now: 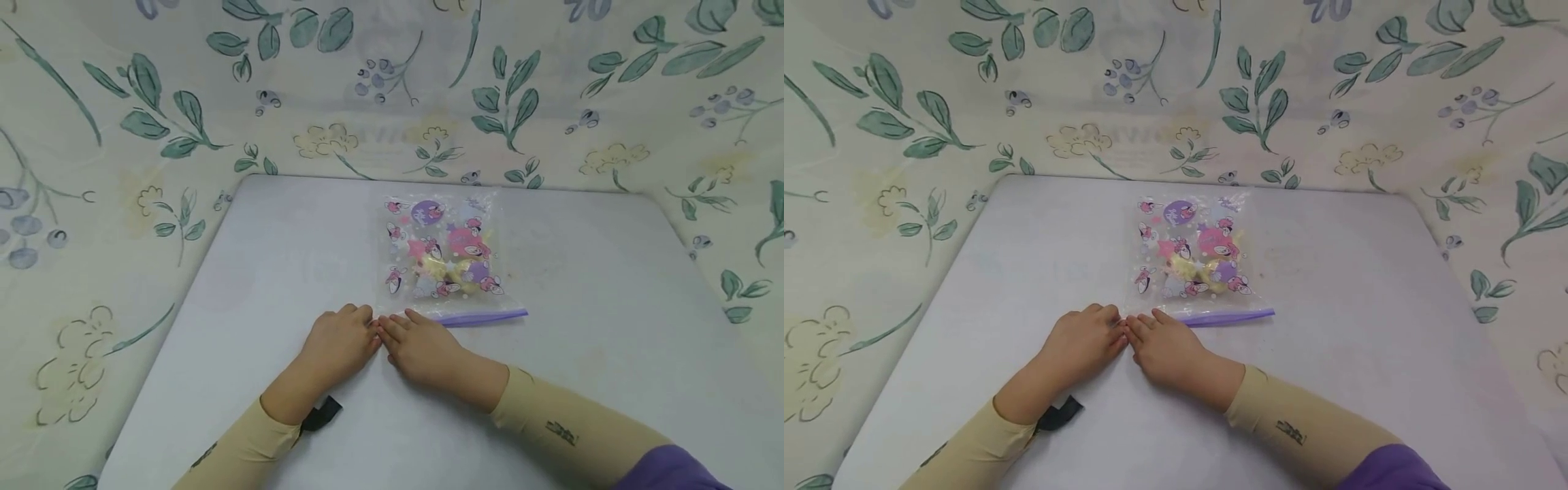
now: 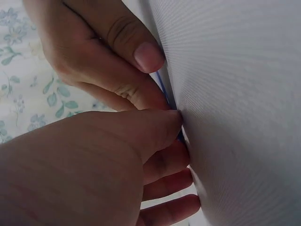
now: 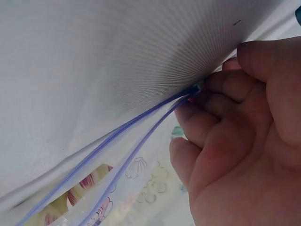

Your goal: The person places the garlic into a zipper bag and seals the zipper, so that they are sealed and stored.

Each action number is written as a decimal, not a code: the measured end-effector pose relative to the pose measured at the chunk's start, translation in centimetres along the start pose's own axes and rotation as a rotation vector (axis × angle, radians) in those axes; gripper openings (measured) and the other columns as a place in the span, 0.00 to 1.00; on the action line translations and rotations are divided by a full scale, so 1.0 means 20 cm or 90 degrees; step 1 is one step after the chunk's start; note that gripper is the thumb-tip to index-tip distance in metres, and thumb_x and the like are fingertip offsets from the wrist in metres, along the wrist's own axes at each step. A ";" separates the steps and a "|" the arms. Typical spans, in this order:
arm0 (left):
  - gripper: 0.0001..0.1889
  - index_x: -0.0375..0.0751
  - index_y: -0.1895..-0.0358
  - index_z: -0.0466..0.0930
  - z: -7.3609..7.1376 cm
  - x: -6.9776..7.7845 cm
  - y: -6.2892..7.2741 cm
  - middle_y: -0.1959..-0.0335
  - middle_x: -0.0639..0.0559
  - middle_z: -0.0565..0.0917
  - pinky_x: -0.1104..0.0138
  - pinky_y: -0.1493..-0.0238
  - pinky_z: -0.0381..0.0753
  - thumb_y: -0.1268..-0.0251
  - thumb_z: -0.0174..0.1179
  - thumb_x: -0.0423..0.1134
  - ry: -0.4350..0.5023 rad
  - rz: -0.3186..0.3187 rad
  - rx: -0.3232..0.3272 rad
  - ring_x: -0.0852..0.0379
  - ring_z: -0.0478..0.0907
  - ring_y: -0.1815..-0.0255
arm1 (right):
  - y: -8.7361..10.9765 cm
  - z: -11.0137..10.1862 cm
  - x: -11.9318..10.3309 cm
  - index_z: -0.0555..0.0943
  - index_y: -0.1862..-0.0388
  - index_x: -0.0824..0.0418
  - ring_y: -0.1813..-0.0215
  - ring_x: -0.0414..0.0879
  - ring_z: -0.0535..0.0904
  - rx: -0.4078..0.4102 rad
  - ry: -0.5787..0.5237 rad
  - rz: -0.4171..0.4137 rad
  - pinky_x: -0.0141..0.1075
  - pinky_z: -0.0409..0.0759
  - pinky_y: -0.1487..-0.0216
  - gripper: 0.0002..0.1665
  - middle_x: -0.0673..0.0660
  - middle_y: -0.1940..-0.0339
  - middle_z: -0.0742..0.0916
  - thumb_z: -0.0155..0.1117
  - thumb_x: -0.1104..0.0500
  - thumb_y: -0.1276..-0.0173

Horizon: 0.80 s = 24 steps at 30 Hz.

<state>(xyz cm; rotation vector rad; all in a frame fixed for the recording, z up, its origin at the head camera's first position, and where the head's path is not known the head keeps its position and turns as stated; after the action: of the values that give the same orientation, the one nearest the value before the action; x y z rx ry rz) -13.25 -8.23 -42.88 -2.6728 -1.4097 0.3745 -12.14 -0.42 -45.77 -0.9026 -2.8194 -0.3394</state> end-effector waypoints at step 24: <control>0.14 0.41 0.59 0.90 0.00 0.03 -0.02 0.69 0.53 0.81 0.62 0.82 0.73 0.38 0.69 0.48 -0.016 -0.017 -0.032 0.54 0.76 0.73 | 0.32 0.12 0.27 0.69 0.24 0.57 0.22 0.49 0.67 -0.040 -0.068 0.080 0.49 0.61 0.22 0.28 0.53 0.23 0.72 0.48 0.54 0.20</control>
<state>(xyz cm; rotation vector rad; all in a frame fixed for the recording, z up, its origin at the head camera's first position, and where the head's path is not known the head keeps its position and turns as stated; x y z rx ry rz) -13.26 -7.48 -43.00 -2.6938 -1.4802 0.3769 -12.91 8.18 -45.79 -1.1381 -2.8431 -0.3760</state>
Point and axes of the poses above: each hand's wrist, its own y-axis away from the middle knuckle, its own z-axis out of the palm, x = y × z, the point moved 8 cm from there along -y, towards the middle knuckle
